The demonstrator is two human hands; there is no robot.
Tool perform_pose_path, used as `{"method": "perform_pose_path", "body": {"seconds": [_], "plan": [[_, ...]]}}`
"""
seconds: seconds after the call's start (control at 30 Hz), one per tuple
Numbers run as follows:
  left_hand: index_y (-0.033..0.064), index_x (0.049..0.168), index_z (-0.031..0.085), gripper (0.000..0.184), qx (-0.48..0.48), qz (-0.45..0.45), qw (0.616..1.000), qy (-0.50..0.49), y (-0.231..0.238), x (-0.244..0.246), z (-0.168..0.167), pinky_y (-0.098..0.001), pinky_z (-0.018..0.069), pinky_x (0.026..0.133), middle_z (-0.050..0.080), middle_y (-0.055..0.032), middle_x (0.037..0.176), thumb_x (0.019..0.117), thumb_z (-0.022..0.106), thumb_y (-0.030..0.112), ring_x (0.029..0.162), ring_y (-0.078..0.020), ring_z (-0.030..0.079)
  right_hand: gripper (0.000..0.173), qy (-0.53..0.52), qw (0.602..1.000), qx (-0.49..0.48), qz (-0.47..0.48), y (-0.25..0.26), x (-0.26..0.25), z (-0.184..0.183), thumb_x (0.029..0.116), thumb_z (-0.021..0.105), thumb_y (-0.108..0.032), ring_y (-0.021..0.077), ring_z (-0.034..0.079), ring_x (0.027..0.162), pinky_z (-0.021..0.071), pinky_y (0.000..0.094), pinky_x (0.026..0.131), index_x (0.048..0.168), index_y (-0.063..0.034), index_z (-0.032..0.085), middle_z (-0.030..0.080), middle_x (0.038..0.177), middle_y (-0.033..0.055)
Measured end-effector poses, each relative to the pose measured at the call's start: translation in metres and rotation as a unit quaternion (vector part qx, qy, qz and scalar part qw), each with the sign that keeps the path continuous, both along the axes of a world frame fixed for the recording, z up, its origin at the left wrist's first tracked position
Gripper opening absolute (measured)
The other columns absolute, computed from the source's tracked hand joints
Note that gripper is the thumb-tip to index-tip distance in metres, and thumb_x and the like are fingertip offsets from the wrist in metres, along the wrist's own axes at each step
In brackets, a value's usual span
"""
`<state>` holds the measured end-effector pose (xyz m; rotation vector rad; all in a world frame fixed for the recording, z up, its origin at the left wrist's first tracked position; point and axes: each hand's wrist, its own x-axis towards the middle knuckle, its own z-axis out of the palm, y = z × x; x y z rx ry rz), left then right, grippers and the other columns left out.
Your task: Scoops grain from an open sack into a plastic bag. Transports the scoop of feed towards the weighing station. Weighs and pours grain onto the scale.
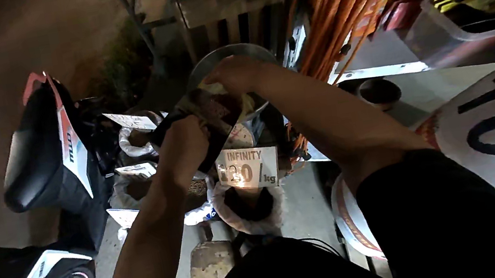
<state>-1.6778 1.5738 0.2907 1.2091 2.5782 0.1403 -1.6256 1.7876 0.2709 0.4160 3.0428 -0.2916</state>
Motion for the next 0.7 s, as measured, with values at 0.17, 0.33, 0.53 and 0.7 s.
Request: {"method": "perform_pose_path", "body": {"seconds": [0.17,0.33,0.53,0.7], "plan": [[0.0048,0.111,0.067,0.027,0.003,0.006,1.000,-0.002,-0.002,0.005,0.004,-0.0605,0.0566,0.083,0.070,-0.0197,0.101,0.1051,0.057,0.030,0.097,-0.0377,0.070,0.050,0.004,1.000,-0.002,-0.002,-0.001,0.001,-0.001,0.0945,0.063,-0.003,0.0383,0.058,0.131,0.0453,0.0620,0.108,0.141,-0.0198,0.063,0.064,0.137,0.0146],[0.0039,0.112,0.066,0.032,0.009,0.007,1.000,-0.012,-0.009,0.004,-0.005,-0.0594,0.0566,0.084,0.070,-0.0197,0.100,0.1061,0.056,0.033,0.097,-0.0372,0.070,0.057,0.011,1.000,-0.004,0.001,-0.001,0.001,-0.004,0.0889,0.066,0.002,0.0360,0.054,0.136,0.0423,0.0605,0.112,0.141,-0.0209,0.064,0.060,0.145,0.0096],[0.0030,0.114,0.069,0.031,0.101,0.023,0.993,-0.051,-0.031,-0.002,-0.031,-0.0589,0.0555,0.089,0.071,-0.0199,0.101,0.1047,0.060,0.032,0.097,-0.0360,0.070,0.047,0.101,0.994,-0.034,0.012,-0.002,0.023,-0.009,0.1001,0.059,-0.011,0.0340,0.039,0.148,0.0348,0.0574,0.119,0.146,-0.0219,0.059,0.042,0.161,0.0090],[0.0044,0.125,0.067,0.034,0.241,0.080,0.951,-0.175,-0.056,0.009,-0.081,-0.0526,0.0567,0.093,0.071,-0.0175,0.114,0.0998,0.068,0.028,0.104,-0.0299,0.070,0.087,0.255,0.942,-0.195,0.094,-0.004,0.086,-0.039,0.0878,0.075,-0.032,0.0294,0.028,0.155,0.0311,0.0527,0.123,0.161,-0.0113,0.034,0.025,0.170,0.0113]]}}
